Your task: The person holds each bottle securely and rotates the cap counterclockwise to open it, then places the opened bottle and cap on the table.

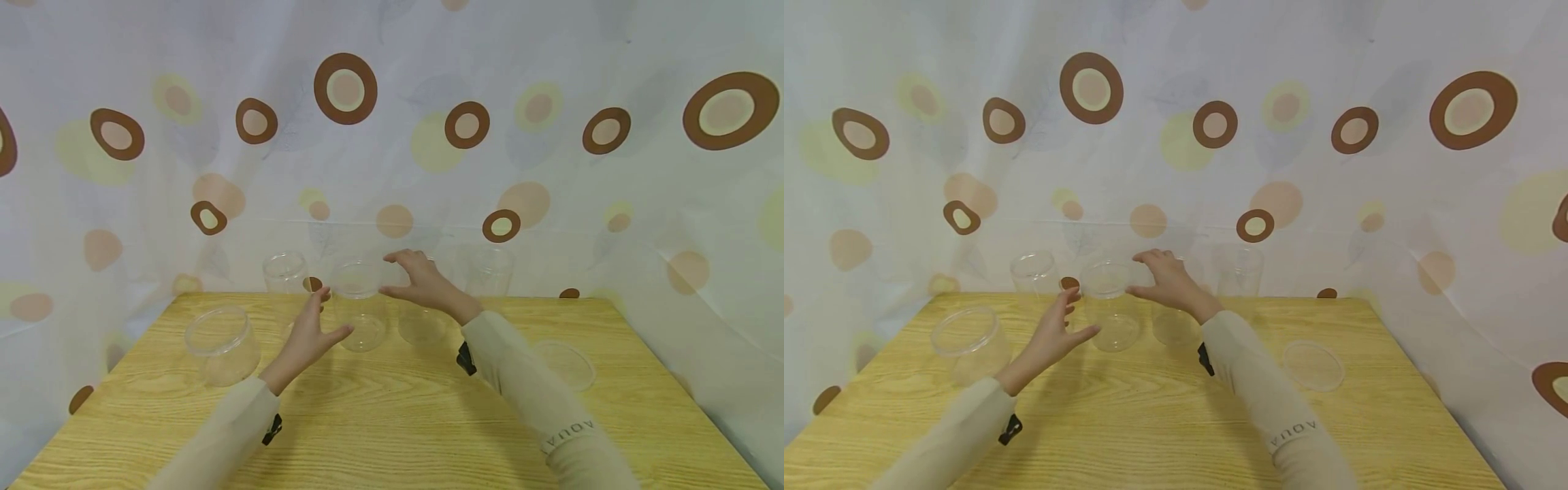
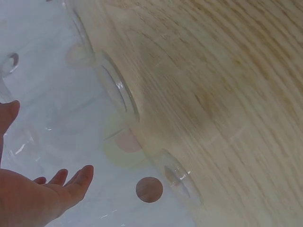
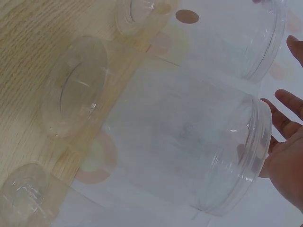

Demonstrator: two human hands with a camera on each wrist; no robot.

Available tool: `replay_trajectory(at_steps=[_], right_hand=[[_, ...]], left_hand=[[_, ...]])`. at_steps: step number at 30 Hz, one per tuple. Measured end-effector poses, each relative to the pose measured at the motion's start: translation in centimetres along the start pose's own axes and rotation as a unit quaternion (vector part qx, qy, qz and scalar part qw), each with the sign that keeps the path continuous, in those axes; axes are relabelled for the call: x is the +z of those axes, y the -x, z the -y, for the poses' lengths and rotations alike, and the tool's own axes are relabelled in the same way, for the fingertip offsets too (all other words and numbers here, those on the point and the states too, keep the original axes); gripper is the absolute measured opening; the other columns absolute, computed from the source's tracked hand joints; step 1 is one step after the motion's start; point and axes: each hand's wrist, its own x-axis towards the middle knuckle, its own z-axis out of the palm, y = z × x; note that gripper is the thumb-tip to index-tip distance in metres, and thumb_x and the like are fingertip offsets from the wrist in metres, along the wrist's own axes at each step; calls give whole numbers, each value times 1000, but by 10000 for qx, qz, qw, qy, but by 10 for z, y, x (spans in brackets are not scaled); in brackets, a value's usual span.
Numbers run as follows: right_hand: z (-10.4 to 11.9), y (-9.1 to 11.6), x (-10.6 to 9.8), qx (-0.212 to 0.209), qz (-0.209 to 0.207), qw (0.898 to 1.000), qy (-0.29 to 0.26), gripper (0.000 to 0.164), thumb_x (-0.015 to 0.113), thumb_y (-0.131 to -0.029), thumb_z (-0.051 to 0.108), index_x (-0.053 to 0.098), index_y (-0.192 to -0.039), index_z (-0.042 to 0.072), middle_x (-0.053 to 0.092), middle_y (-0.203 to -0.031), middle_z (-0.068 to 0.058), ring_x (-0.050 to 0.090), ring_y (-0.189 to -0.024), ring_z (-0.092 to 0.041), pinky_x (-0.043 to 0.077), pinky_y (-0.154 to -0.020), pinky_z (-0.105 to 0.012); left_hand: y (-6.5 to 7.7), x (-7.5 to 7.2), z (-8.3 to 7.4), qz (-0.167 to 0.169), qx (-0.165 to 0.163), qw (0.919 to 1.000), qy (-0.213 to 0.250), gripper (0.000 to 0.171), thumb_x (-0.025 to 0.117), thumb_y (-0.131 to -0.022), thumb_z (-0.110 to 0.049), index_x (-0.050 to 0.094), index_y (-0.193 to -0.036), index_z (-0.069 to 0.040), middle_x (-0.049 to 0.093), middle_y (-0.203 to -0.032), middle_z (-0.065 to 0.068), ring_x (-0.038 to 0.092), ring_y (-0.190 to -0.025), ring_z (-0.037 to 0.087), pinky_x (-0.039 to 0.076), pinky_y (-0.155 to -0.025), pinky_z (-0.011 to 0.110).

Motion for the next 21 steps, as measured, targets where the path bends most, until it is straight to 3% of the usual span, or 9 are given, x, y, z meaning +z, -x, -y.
replay_trajectory(at_steps=[5, 14, 21], right_hand=[[4, -7, 2, 43, 136, 9995, 285, 65, 60, -85, 44, 42, -134, 5, 45, -135, -14, 38, -125, -35, 30, -100, -58], [6, -17, 8, 370, 459, 9963, 624, 76, 59, -82, 52, 38, -137, 5, 44, -137, -12, 38, -125, -34, 27, -101, -57], [8, -20, 11, 423, 567, 9950, 698, 79, 60, -81, 54, 36, -138, 5, 43, -139, -11, 37, -127, -34, 24, -104, -57]], left_hand=[[-9, 6, 3, 0, -327, 9993, 160, 84, 70, -81, -25, 17, -143, -2, 32, -143, 20, 35, -127, 41, 35, -101, 53], [-21, 13, 9, 176, -625, 9973, 344, 88, 72, -79, -24, 15, -143, -5, 30, -143, 21, 32, -130, 41, 32, -102, 55], [-27, 16, 15, 258, -710, 9958, 511, 96, 75, -76, -26, 10, -144, -5, 29, -143, 24, 34, -127, 45, 37, -99, 54]])
